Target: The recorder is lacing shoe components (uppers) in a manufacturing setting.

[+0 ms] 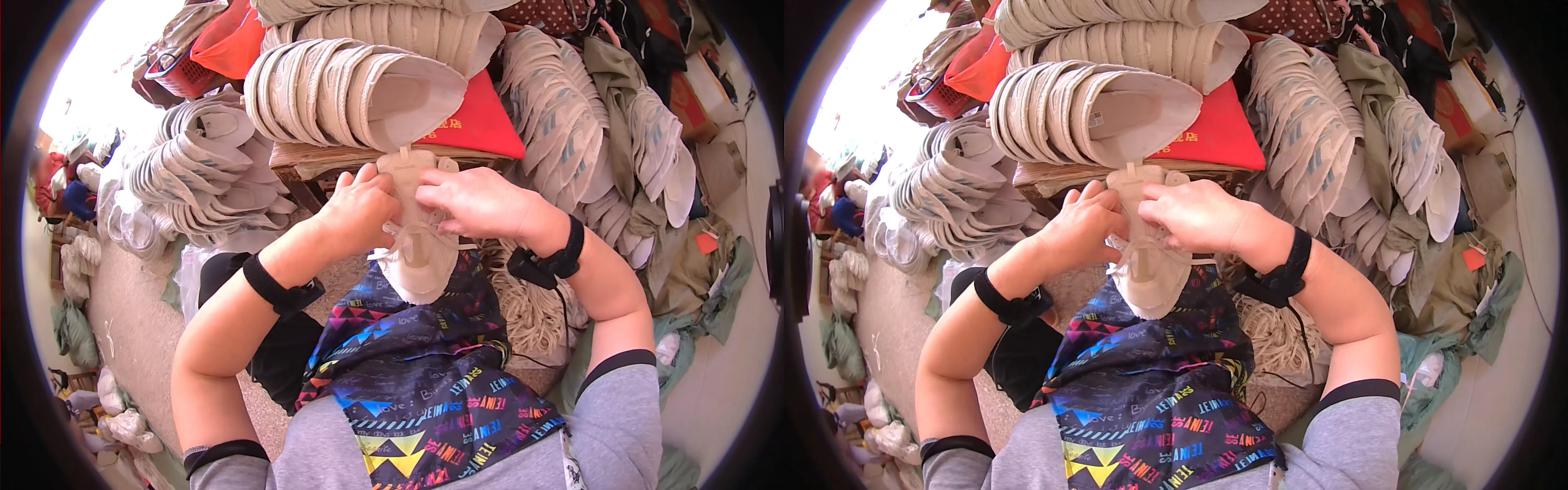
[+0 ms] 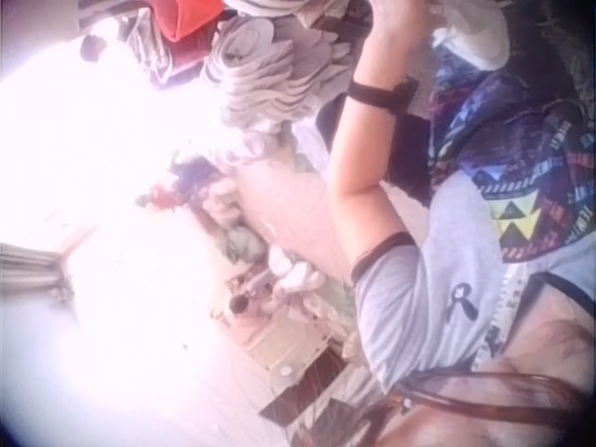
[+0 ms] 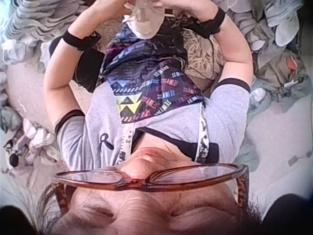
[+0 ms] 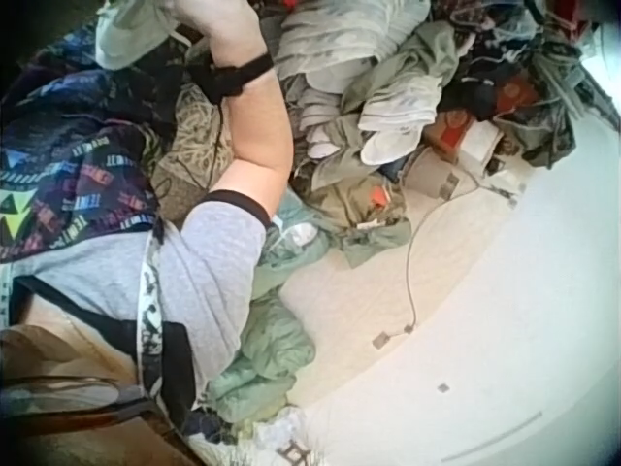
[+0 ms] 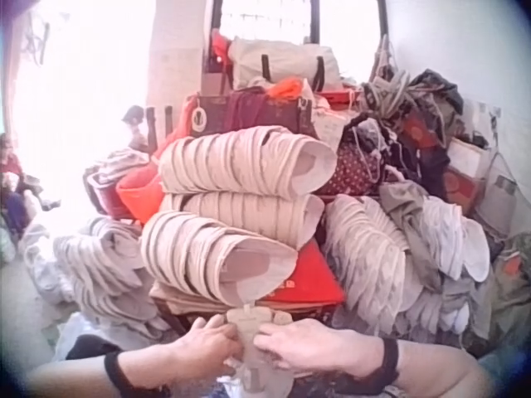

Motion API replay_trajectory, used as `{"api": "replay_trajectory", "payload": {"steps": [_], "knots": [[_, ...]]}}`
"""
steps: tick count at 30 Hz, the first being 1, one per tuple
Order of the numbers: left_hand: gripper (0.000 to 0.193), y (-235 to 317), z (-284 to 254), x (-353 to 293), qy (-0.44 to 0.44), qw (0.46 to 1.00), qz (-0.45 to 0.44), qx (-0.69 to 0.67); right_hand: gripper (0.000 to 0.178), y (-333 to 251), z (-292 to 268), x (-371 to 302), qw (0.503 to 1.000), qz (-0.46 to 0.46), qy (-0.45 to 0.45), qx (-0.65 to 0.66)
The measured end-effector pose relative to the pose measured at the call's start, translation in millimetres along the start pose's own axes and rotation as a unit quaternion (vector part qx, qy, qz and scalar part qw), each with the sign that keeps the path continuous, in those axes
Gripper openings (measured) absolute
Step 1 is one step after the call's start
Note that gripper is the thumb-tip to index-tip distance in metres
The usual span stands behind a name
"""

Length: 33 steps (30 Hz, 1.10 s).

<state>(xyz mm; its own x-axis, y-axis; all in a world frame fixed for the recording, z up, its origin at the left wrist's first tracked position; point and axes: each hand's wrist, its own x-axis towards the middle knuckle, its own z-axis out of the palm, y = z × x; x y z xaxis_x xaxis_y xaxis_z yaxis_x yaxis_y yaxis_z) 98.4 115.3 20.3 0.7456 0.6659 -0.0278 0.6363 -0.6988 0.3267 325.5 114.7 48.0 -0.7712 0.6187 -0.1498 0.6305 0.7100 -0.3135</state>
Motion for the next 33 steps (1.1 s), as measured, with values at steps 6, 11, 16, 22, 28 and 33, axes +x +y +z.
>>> {"api": "replay_trajectory", "payload": {"steps": [6,11,16,22,28,33], "knots": [[0.023,1.5,12.4,3.2,0.057,0.998,0.007,0.009,0.031,20.2,-0.5,10.2,0.996,-0.017,-0.041,0.073],[0.016,4.4,9.9,2.4,0.071,0.996,0.002,0.056,0.034,14.0,-0.5,11.5,0.998,-0.012,-0.039,0.05],[0.012,-1.4,9.3,0.1,0.077,0.996,-0.022,0.028,0.034,19.5,-2.1,10.2,0.994,-0.035,-0.04,0.095],[0.014,4.2,21.9,4.9,0.042,0.99,-0.122,-0.061,0.034,14.5,-2.1,12.4,0.997,-0.019,-0.049,0.052],[0.016,-5.0,50.6,2.0,0.166,0.958,-0.151,-0.177,0.033,17.1,4.0,5.4,0.997,-0.031,0.024,0.062],[0.014,22.1,38.5,19.2,0.201,0.681,-0.293,-0.641,0.034,17.3,11.2,-2.0,0.996,-0.042,0.038,0.063]]}}
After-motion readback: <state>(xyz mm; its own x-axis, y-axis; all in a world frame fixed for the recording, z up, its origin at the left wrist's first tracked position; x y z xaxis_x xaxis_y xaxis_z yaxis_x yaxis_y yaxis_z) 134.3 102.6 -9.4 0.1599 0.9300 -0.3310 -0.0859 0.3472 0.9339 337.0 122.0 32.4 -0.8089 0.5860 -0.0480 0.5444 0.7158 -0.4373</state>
